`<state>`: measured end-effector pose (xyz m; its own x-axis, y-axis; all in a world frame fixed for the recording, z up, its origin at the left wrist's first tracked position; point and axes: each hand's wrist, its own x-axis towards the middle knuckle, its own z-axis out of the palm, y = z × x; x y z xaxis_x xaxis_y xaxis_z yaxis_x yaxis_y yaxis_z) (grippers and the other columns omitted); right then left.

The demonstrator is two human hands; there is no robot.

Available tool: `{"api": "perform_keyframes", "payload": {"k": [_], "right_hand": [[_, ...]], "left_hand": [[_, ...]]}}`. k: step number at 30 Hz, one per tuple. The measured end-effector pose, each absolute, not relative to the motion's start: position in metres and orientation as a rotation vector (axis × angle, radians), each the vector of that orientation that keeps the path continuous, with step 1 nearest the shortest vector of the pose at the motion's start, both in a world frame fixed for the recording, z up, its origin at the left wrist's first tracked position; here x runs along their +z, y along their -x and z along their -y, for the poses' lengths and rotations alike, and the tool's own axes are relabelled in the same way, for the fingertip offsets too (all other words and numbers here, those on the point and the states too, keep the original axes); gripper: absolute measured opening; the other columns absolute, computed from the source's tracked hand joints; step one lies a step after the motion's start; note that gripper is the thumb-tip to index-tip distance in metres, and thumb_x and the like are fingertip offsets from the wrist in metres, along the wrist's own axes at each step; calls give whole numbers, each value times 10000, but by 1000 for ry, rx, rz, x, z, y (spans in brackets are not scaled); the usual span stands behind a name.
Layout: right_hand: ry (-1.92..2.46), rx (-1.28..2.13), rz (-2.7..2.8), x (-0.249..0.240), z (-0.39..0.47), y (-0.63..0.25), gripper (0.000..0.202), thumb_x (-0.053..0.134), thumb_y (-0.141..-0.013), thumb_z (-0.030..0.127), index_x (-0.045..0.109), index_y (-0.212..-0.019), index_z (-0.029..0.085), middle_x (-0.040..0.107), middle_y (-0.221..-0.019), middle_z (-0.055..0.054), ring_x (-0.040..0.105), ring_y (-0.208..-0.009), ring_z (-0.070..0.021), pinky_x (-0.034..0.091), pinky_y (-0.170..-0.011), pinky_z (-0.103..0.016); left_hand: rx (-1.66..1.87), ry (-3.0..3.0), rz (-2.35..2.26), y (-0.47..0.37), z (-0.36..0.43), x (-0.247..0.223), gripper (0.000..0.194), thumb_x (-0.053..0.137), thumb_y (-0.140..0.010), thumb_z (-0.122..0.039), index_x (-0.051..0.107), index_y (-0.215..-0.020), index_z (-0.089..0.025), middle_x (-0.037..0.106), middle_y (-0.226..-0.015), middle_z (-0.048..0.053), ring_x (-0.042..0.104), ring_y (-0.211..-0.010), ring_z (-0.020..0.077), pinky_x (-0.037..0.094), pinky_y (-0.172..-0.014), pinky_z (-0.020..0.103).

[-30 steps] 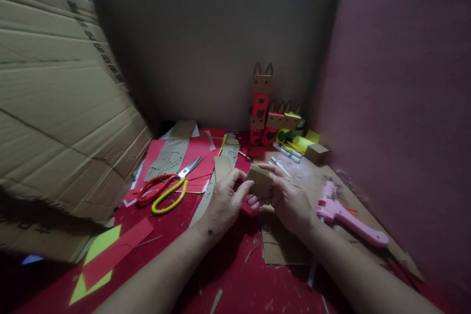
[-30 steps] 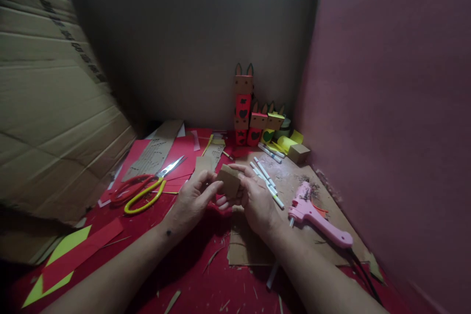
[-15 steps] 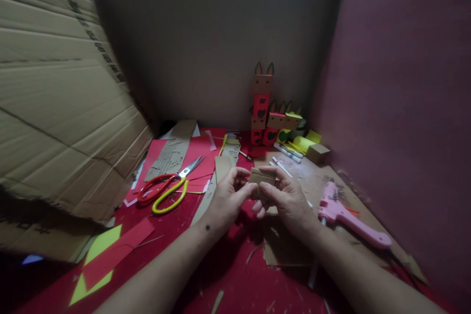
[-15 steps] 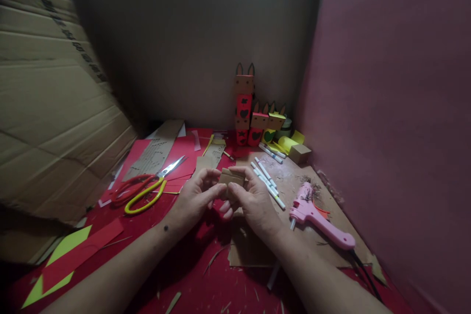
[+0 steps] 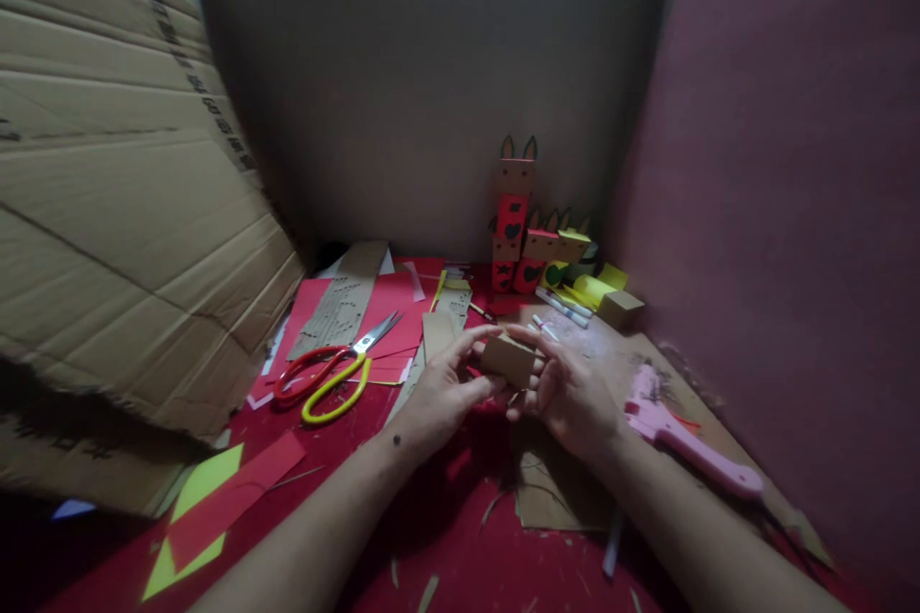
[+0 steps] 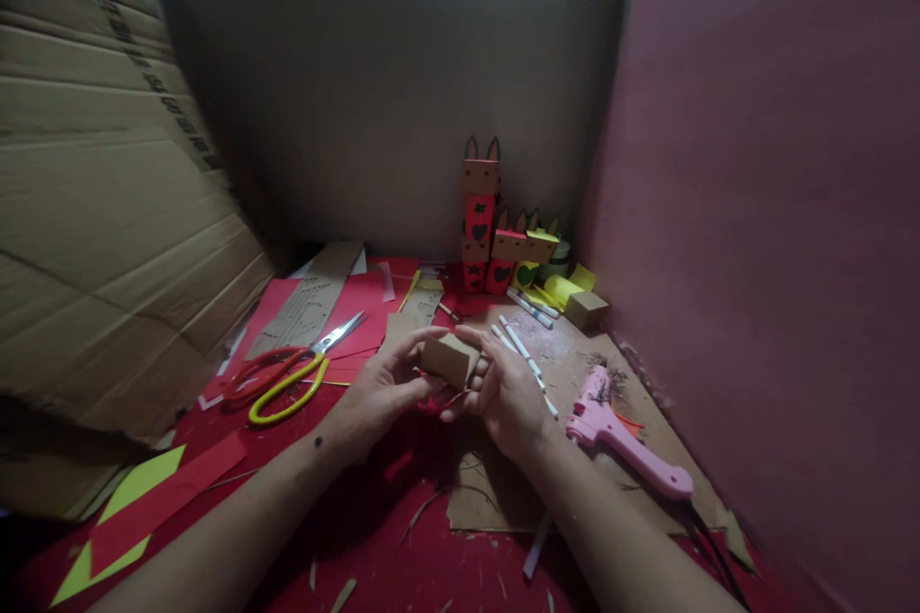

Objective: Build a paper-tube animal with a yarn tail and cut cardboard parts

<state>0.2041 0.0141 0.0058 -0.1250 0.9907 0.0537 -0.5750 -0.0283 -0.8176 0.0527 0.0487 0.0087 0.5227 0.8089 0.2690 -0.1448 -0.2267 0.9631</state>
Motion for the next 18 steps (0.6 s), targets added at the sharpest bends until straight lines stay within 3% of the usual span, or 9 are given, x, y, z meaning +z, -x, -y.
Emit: {"api": "perform_keyframes", "payload": {"k": [4, 11, 15, 18], "right_hand": [[670, 1490, 864, 6, -15, -206, 291, 464, -822, 327, 549, -1060, 182, 653, -675, -44, 626, -549, -183, 508, -478, -301], [668, 1432, 879, 11, -12, -205, 443, 599, -679, 190, 515, -1113, 208, 658, -772, -22, 621, -511, -162, 504, -461, -282], [559, 1441, 929, 10, -12, -203, 461, 601, -655, 122, 512, -1096, 223, 652, -873, -24, 630, -534, -153, 497, -463, -265], [526, 1480, 962, 7, -12, -202, 480, 601, -670, 110, 497, -1123, 231, 656, -840, -21, 635, -548, -155, 500, -481, -267]], "left_hand": [[929, -1554, -622, -51, -49, 9, 215, 613, -751, -224, 639, -957, -168, 641, -920, 50, 568, -879, 183, 434, -802, 307], [915, -1422, -608, -48, -50, 14, 221, 643, -735, -224, 645, -945, -156, 651, -870, 43, 578, -825, 179, 428, -795, 315], [961, -1296, -598, -47, -55, 10, 237, 641, -737, -241, 658, -958, -156, 647, -850, 40, 544, -717, 135, 416, -691, 257], [952, -1203, -558, -46, -58, 8, 220, 661, -712, -251, 669, -904, -143, 649, -802, 48, 540, -677, 131, 404, -656, 245]]}}
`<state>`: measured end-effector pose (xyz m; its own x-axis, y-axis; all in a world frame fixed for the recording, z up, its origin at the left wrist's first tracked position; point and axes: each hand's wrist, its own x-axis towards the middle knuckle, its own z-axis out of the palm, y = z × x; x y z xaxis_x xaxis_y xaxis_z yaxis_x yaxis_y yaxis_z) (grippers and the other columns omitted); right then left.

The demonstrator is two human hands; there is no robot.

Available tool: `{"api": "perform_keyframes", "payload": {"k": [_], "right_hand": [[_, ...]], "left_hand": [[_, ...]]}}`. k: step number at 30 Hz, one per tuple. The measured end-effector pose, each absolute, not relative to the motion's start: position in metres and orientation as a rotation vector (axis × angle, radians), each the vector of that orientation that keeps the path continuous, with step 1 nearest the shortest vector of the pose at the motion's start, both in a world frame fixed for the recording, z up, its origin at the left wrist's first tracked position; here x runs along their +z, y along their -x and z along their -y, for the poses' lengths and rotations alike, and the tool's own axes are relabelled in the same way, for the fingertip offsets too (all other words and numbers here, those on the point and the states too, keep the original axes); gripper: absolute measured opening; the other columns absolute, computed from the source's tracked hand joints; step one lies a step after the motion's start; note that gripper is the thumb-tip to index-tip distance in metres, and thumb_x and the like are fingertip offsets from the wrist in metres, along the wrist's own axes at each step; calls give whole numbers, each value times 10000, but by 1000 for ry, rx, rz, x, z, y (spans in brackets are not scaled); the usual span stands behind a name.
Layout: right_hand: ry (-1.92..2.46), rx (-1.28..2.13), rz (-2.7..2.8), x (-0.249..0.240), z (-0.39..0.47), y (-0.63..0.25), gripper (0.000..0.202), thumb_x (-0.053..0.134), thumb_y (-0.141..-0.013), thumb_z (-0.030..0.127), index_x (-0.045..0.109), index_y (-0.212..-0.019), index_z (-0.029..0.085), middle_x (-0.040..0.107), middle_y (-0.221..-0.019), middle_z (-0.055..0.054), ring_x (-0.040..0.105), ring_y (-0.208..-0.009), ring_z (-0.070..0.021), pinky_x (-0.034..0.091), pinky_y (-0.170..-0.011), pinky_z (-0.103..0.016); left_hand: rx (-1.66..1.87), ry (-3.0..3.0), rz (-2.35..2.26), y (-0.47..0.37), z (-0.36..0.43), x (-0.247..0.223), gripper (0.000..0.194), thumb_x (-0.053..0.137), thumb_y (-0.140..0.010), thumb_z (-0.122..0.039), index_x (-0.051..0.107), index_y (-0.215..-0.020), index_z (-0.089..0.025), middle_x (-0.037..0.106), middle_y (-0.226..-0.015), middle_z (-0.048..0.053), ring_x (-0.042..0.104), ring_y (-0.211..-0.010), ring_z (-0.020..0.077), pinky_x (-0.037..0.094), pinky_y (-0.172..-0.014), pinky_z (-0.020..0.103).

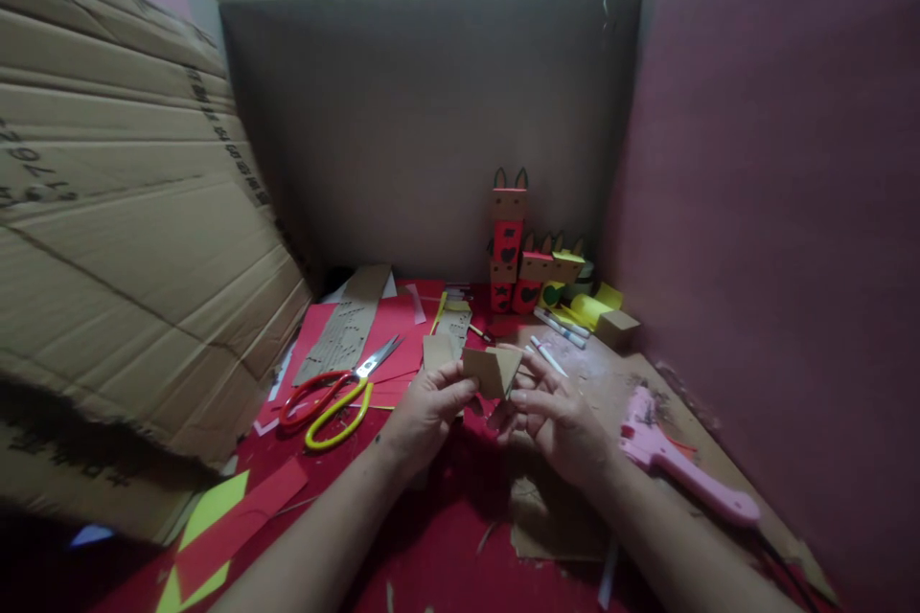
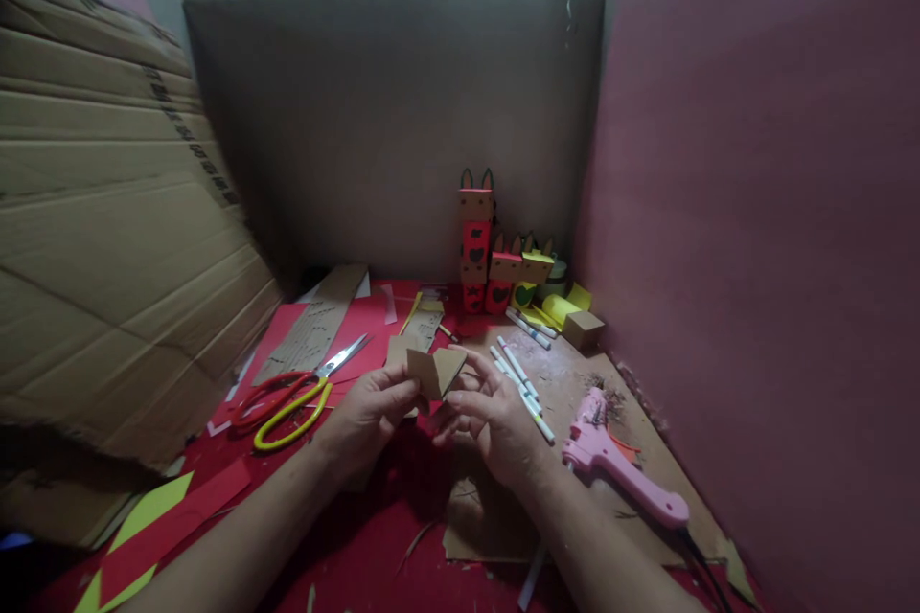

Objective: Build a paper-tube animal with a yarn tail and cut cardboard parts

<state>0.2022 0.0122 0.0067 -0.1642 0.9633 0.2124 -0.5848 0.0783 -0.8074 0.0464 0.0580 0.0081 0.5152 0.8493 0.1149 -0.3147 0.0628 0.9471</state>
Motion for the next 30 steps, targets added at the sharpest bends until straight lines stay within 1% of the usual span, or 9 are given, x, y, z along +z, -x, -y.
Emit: {"api": "perform_keyframes", "payload": {"k": [4, 6, 9, 13, 16, 19, 23, 27, 30], "right_hand": [[502, 1570, 994, 1, -14, -203, 471, 567, -733, 182, 457, -1190, 217, 660, -732, -23, 615, -488, -152, 484, -435, -257], [476, 1599, 998, 1, -14, -204, 502, 551, -725, 168, 442, -1212, 220, 661, -736, -24, 615, -487, -153, 487, -434, -260], [441, 1650, 978, 3, -12, -206, 560, 537, -699, 120, 433, -1235, 244, 667, -804, -28, 635, -547, -162, 509, -491, -285], [394, 1690, 961, 9, -8, -205, 597, 570, -667, 88, 461, -1220, 283, 652, -995, -39, 651, -719, -183, 518, -623, -329], [377, 1640, 930, 11, -8, -205, 573, 599, -648, 80, 508, -1181, 269, 625, -1094, -51, 626, -865, -208, 501, -722, -362], [375, 1578, 864, 9, -11, -206, 522, 626, -646, 100, 545, -1145, 228, 642, -1062, -64, 597, -959, -222, 460, -826, -376], [400, 1544, 797, 7, -15, -209, 468, 623, -688, 140, 544, -1138, 243, 669, -990, -39, 622, -896, -195, 461, -824, -356], [371, 1542, 766, 7, -17, -209, 401, 580, -735, 176, 540, -1130, 232, 684, -914, -33, 636, -805, -189, 491, -753, -352], [371, 1556, 747, 8, -17, -208, 391, 561, -749, 170, 530, -1134, 231, 688, -847, -20, 641, -741, -185, 504, -714, -352]], "left_hand": [[862, -1175, -464, -46, -58, 10, 181, 662, -702, -262, 658, -825, -129, 623, -700, 43, 539, -611, 138, 407, -625, 266], [839, -1193, -445, -46, -56, 12, 171, 654, -707, -261, 650, -817, -129, 604, -687, 39, 533, -604, 142, 410, -618, 273], [807, -1220, -415, -45, -52, 15, 182, 632, -727, -267, 646, -844, -128, 598, -721, 50, 524, -601, 145, 419, -609, 284], [783, -1229, -356, -45, -49, 16, 191, 614, -746, -256, 652, -884, -130, 570, -723, 46, 505, -628, 141, 425, -595, 274], [824, -1246, -348, -45, -48, 16, 125, 648, -714, -214, 672, -820, -152, 588, -890, 62, 544, -776, 170, 448, -706, 297], [900, -1287, -376, -46, -46, 18, 59, 668, -680, -141, 675, -724, -180, 539, -1134, 47, 536, -1004, 229, 430, -848, 337], [986, -1370, -468, -45, -45, 20, 168, 631, -658, -43, 677, -724, -191, 489, -1258, 37, 423, -1197, 252, 354, -976, 351], [1061, -1417, -567, -43, -46, 20, 176, 549, -697, -55, 666, -634, -170, 550, -1161, 46, 492, -1107, 235, 377, -940, 354], [1105, -1418, -632, -44, -46, 19, 114, 573, -745, -131, 668, -777, -186, 585, -1053, 41, 524, -1022, 201, 386, -913, 338]]}}
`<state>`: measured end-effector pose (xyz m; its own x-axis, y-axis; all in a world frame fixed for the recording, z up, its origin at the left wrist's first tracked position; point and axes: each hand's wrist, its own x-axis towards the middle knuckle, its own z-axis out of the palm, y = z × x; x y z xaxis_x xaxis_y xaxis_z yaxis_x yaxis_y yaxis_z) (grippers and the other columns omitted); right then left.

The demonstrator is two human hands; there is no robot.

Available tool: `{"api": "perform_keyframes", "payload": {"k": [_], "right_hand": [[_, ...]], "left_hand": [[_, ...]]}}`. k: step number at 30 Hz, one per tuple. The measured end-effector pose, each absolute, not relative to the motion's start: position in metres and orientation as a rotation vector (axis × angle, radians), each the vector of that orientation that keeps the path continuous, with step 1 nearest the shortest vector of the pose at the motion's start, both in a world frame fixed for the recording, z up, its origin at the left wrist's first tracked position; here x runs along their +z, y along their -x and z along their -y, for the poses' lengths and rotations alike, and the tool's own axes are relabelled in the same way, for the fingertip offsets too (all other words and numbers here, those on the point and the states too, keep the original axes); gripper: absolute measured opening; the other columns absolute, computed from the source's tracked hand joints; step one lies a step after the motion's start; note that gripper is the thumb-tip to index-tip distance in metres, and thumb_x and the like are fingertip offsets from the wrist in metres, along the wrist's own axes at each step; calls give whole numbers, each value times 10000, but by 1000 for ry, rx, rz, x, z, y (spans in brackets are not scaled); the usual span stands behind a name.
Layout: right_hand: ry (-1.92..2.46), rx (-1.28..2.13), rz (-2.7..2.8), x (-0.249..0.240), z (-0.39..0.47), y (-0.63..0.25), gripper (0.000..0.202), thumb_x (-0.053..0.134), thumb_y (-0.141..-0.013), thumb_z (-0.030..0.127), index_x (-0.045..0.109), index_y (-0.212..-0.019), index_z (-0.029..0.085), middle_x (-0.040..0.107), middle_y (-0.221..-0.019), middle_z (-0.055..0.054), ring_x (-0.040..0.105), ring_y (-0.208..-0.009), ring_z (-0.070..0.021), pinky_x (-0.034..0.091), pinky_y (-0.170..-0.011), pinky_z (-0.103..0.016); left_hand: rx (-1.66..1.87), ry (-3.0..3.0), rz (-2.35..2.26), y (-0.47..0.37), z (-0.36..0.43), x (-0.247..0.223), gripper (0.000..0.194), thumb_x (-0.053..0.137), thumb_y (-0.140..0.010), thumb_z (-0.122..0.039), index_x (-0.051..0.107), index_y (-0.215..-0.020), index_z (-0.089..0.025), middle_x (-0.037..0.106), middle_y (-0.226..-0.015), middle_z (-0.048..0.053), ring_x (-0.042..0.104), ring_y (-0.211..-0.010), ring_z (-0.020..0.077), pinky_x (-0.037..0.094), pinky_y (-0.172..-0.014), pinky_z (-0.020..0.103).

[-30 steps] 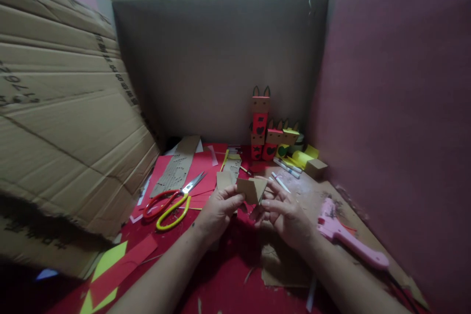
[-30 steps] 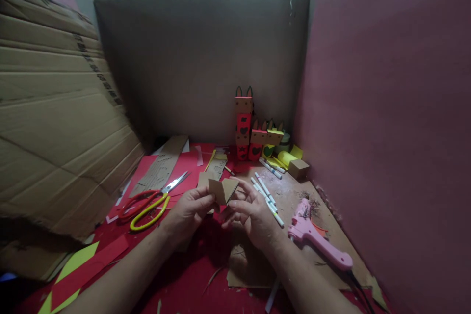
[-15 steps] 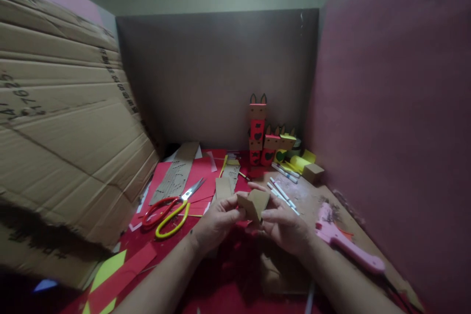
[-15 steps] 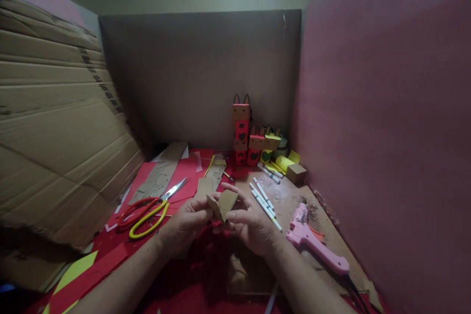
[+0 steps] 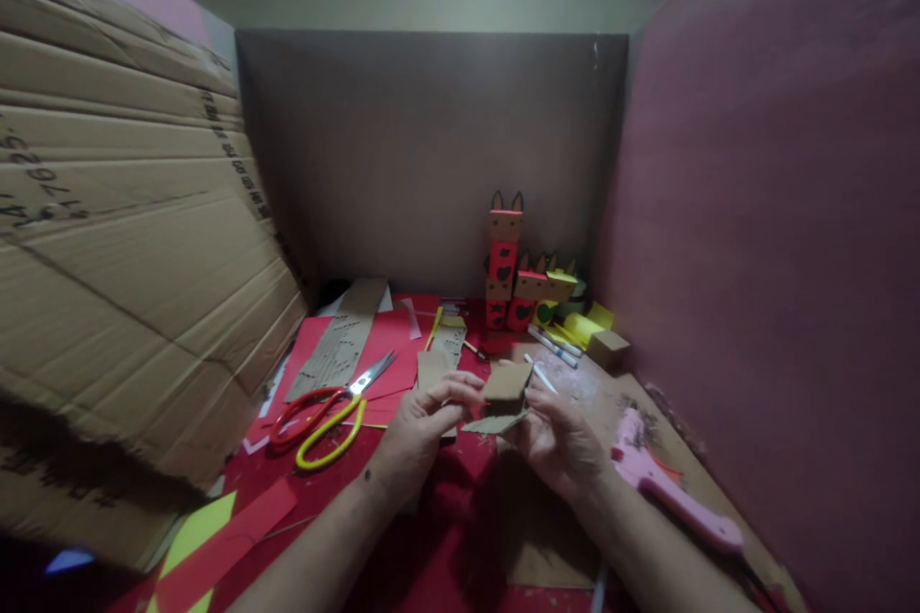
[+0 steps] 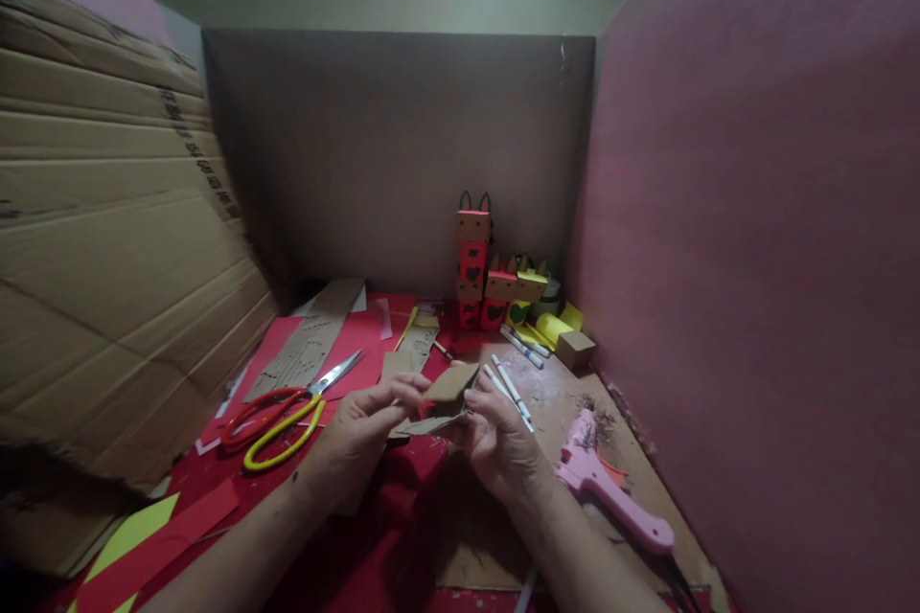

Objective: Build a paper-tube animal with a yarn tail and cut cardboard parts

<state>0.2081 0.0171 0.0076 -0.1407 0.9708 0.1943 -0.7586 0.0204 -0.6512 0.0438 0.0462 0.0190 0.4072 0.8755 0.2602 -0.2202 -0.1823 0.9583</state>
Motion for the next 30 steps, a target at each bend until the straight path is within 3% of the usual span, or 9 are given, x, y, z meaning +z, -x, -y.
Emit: {"api": "perform_keyframes", "payload": {"k": [4, 9, 12, 15, 18, 22, 26, 30], "right_hand": [[345, 1614, 757, 7, -16, -206, 363, 508, -785, 169, 522, -1142, 235, 683, -883, -24, 640, -749, -181, 510, -690, -341], [313, 1707, 782, 6, -11, -201, 365, 481, -775, 147, 540, -1129, 220, 672, -952, -44, 638, -769, -180, 505, -701, -334], [339, 1764, 796, 5, -8, -201, 372, 505, -736, 136, 563, -1100, 191, 678, -911, -47, 639, -737, -177, 502, -709, -337], [352, 1845, 834, 4, -6, -202, 343, 533, -730, 181, 585, -1069, 168, 676, -867, -57, 638, -687, -176, 504, -689, -340], [287, 1863, 919, 4, -4, -204, 452, 618, -703, 287, 549, -1140, 190, 655, -948, -76, 628, -742, -197, 510, -678, -357], [286, 1839, 1006, 3, -3, -202, 763, 767, -565, 283, 442, -1256, 269, 594, -1087, -84, 612, -785, -216, 520, -650, -386], [417, 1694, 1006, 1, -3, -195, 761, 719, -600, 89, 419, -1272, 283, 619, -954, -42, 610, -715, -177, 524, -582, -317], [489, 1603, 969, 0, -4, -193, 618, 666, -685, 87, 461, -1235, 280, 623, -874, -13, 591, -646, -136, 525, -533, -272]], "left_hand": [[1095, -1385, -681, -49, -46, 19, 474, 690, -670, -165, 540, -1113, -239, 554, -1069, 41, 545, -896, 166, 460, -781, 308], [1144, -1391, -618, -51, -47, 18, 590, 652, -714, -182, 430, -1251, -284, 539, -1099, 45, 539, -953, 173, 466, -806, 321], [1118, -1408, -629, -49, -47, 18, 466, 620, -753, -217, 508, -1204, -238, 606, -1022, 46, 565, -919, 176, 461, -793, 303], [1102, -1412, -772, -48, -45, 20, 261, 600, -770, -292, 656, -971, -136, 652, -799, 36, 569, -696, 134, 459, -656, 249], [1161, -1337, -888, -48, -43, 21, 273, 614, -749, -344, 674, -888, -116, 646, -693, 22, 553, -595, 127, 446, -562, 237], [1264, -1423, -903, -49, -44, 15, 302, 589, -770, -375, 661, -960, -152, 674, -801, 42, 610, -705, 176, 485, -604, 263], [1356, -1735, -900, -48, -45, 6, 229, 550, -806, -323, 662, -963, -200, 668, -878, 35, 615, -790, 170, 485, -706, 264], [1373, -1915, -903, -46, -44, 5, 203, 571, -776, -217, 660, -958, -207, 662, -831, 18, 605, -761, 152, 468, -698, 239]]}}
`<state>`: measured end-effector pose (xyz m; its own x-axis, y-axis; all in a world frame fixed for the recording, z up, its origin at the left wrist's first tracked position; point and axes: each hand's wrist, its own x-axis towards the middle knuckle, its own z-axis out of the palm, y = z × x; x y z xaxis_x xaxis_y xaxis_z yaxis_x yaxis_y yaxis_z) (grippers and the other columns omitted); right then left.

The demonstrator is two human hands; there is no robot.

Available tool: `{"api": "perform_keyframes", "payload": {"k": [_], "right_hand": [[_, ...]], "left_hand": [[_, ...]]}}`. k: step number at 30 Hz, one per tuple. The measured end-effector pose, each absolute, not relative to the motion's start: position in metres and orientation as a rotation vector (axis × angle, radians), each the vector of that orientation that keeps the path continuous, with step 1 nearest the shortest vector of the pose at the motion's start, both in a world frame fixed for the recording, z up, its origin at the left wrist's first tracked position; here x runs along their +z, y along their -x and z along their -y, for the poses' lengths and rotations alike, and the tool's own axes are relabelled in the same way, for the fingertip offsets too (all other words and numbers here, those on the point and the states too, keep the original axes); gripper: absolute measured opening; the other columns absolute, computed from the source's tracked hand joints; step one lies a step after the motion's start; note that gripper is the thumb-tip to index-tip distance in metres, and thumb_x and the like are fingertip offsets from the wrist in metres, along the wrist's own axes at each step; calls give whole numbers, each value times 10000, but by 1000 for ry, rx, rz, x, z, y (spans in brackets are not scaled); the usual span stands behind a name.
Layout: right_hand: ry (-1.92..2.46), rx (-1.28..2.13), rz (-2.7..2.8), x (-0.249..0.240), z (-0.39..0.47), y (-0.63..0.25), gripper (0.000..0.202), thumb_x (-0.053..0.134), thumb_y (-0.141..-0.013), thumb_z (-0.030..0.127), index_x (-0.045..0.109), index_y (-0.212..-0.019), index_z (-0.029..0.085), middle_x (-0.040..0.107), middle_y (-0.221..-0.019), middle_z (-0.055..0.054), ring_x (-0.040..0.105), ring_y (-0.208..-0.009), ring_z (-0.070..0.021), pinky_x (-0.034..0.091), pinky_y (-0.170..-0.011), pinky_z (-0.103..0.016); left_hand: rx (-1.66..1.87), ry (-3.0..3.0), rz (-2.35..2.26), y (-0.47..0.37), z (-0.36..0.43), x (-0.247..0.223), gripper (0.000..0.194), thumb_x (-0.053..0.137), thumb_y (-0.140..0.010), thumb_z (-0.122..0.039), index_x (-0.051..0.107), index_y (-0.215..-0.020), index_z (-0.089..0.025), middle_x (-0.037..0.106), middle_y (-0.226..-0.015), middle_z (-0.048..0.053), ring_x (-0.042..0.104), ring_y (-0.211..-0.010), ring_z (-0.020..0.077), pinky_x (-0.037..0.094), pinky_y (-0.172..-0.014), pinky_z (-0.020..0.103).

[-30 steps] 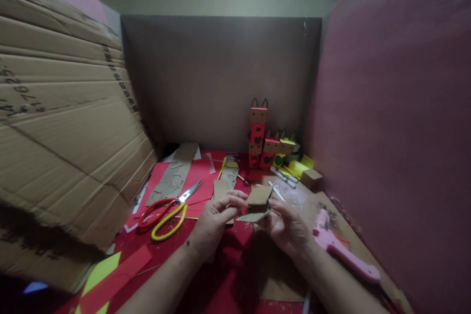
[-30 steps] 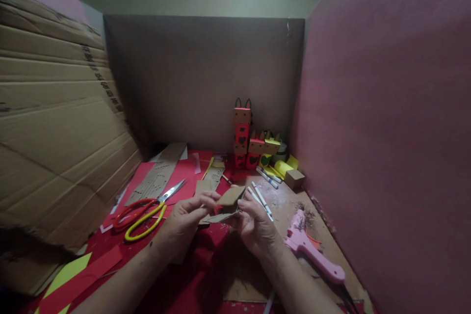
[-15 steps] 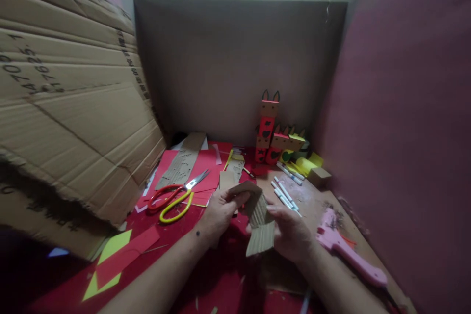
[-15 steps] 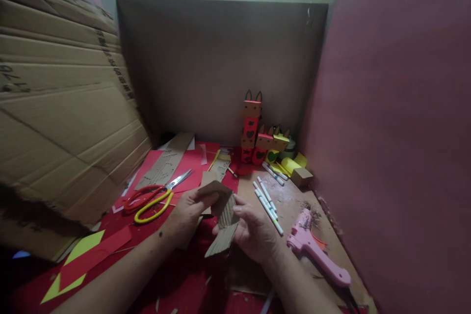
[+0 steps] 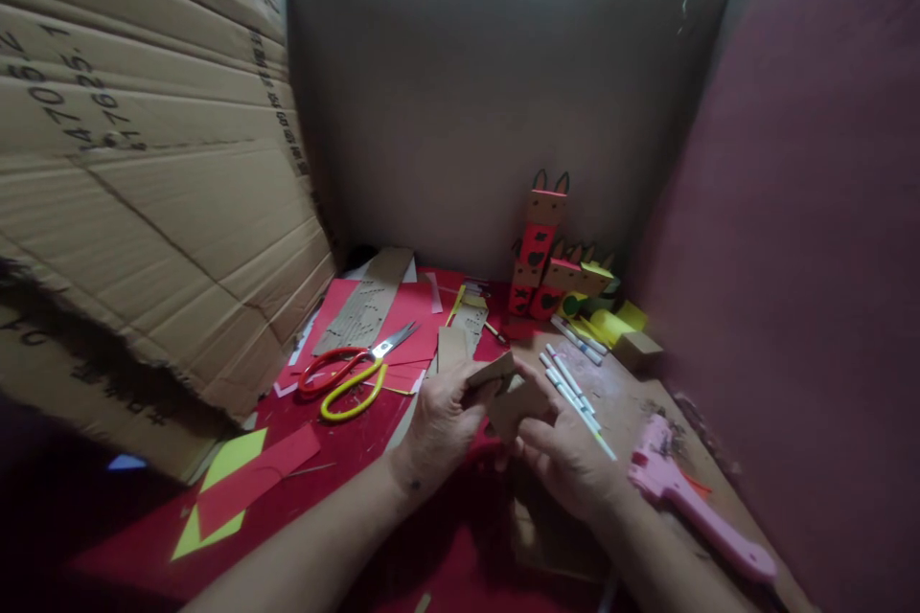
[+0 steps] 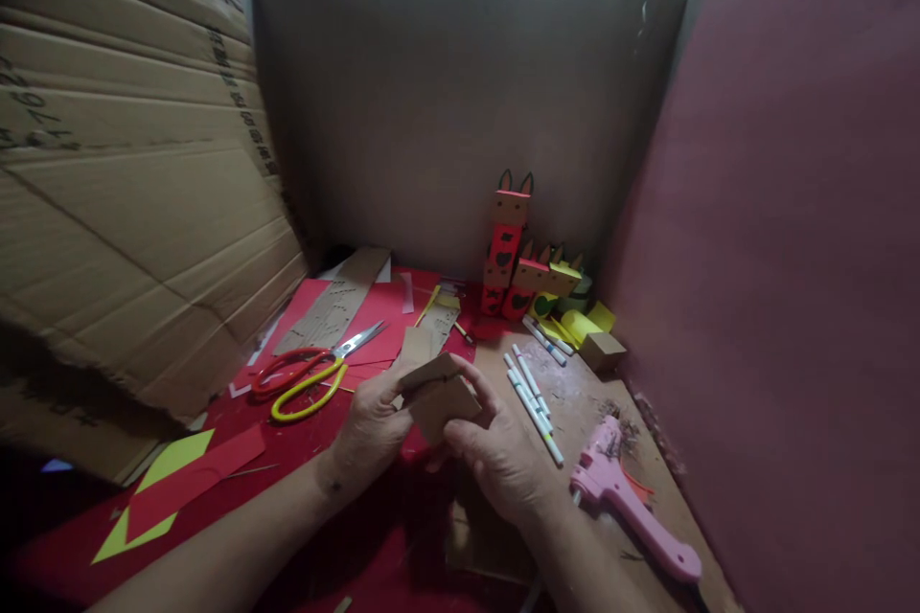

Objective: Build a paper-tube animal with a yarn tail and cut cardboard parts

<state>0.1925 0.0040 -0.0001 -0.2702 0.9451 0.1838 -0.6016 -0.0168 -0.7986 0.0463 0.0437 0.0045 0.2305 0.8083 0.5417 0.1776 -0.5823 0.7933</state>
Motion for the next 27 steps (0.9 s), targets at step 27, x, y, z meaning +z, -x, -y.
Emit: {"api": "perform_keyframes", "payload": {"k": [27], "right_hand": [[487, 1466, 832, -1, -10, -189, 263, 659, -733, 405, 613, -844, 171, 601, -623, 20, 546, -491, -98, 452, -372, -172]], "left_hand": [[896, -2056, -641, -47, -32, 29, 379, 358, -919, -295, 459, -1282, -253, 534, -1280, 38, 489, -1160, 207, 366, -1000, 351]]}}
